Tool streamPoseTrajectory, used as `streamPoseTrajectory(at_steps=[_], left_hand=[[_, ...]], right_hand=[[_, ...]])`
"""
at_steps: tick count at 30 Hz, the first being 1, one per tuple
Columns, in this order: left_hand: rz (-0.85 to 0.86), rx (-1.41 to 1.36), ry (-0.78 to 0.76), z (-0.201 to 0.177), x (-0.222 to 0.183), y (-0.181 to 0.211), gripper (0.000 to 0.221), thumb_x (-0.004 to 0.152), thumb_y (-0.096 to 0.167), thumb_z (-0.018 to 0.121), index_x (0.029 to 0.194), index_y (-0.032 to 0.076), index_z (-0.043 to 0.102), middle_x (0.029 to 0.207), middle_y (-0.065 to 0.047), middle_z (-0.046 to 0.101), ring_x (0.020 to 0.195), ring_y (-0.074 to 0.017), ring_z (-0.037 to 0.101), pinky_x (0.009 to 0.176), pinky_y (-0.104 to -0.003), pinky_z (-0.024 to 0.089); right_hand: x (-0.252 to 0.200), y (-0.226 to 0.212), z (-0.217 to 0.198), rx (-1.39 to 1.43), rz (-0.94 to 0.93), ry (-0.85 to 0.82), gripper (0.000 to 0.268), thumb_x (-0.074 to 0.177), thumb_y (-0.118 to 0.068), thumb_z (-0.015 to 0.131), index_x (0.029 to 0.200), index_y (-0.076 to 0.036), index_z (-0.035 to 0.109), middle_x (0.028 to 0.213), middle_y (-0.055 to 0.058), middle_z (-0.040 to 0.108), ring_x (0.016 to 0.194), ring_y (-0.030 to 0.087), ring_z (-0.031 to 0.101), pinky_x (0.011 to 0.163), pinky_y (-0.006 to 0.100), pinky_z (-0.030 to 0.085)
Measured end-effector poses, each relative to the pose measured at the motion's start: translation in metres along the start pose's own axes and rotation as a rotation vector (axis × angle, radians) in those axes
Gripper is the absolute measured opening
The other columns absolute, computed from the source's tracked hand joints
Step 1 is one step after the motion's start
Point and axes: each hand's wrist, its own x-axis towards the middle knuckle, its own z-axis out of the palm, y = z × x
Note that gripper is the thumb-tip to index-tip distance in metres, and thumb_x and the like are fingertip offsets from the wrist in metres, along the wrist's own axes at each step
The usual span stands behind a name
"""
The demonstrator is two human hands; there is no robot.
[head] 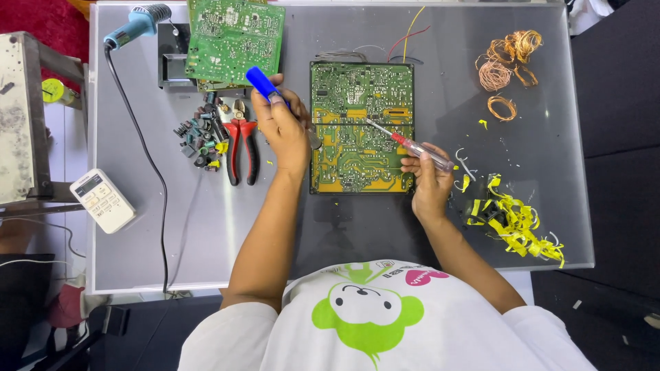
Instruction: Removing solder from a printed circuit board using a soldering iron and a manual desoldering pump.
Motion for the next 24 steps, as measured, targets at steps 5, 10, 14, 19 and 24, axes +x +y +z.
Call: streamPoseTrajectory(at_steps=[5, 10, 14, 19, 24], left_hand=[[0.018, 0.007, -0.015, 0.000, -0.010, -0.014, 0.031, 0.119, 0.020, 0.037, 0.141, 0.006, 0.053, 0.082, -0.005, 0.049, 0.065, -0.0158, 0.058, 0.064, -0.031, 0.053], [0.033, 0.022, -0.059, 0.000, -0.019, -0.028, 0.032, 0.122, 0.018, 0.039, 0.149, 0.003, 0.047, 0.100, -0.006, 0.050, 0.088, -0.0170, 0.063, 0.094, -0.037, 0.060], [0.061, 0.035, -0.075, 0.002, -0.020, -0.035, 0.032, 0.124, 0.021, 0.038, 0.151, 0.005, 0.046, 0.103, -0.004, 0.049, 0.091, -0.0148, 0.062, 0.101, -0.041, 0.062], [0.094, 0.053, -0.093, 0.005, -0.019, -0.038, 0.032, 0.123, 0.021, 0.040, 0.150, 0.003, 0.046, 0.102, -0.005, 0.049, 0.090, -0.0148, 0.063, 0.101, -0.041, 0.062], [0.105, 0.153, -0.131, 0.006, -0.020, -0.039, 0.032, 0.122, 0.018, 0.047, 0.151, 0.007, 0.048, 0.102, -0.003, 0.051, 0.088, -0.0126, 0.063, 0.096, -0.037, 0.061]], right_hand=[[0.001, 0.001, -0.001, -0.001, -0.001, -0.007, 0.030, 0.119, -0.015, 0.056, 0.141, 0.006, 0.053, 0.114, 0.026, 0.078, 0.090, 0.023, 0.082, 0.076, 0.029, 0.071], [0.001, 0.000, -0.001, -0.008, -0.003, -0.009, 0.030, 0.119, -0.015, 0.055, 0.141, 0.006, 0.054, 0.114, 0.026, 0.078, 0.090, 0.023, 0.082, 0.076, 0.029, 0.071], [0.000, 0.001, -0.001, 0.001, 0.004, -0.008, 0.031, 0.119, -0.015, 0.056, 0.142, 0.006, 0.054, 0.115, 0.026, 0.078, 0.091, 0.023, 0.082, 0.076, 0.029, 0.071], [0.001, 0.000, -0.001, 0.002, 0.008, -0.003, 0.031, 0.119, -0.015, 0.056, 0.142, 0.006, 0.054, 0.115, 0.026, 0.078, 0.090, 0.023, 0.082, 0.076, 0.028, 0.071], [0.002, 0.000, -0.001, -0.003, 0.008, -0.002, 0.032, 0.119, -0.015, 0.056, 0.141, 0.007, 0.054, 0.114, 0.027, 0.078, 0.089, 0.023, 0.082, 0.075, 0.029, 0.071]])
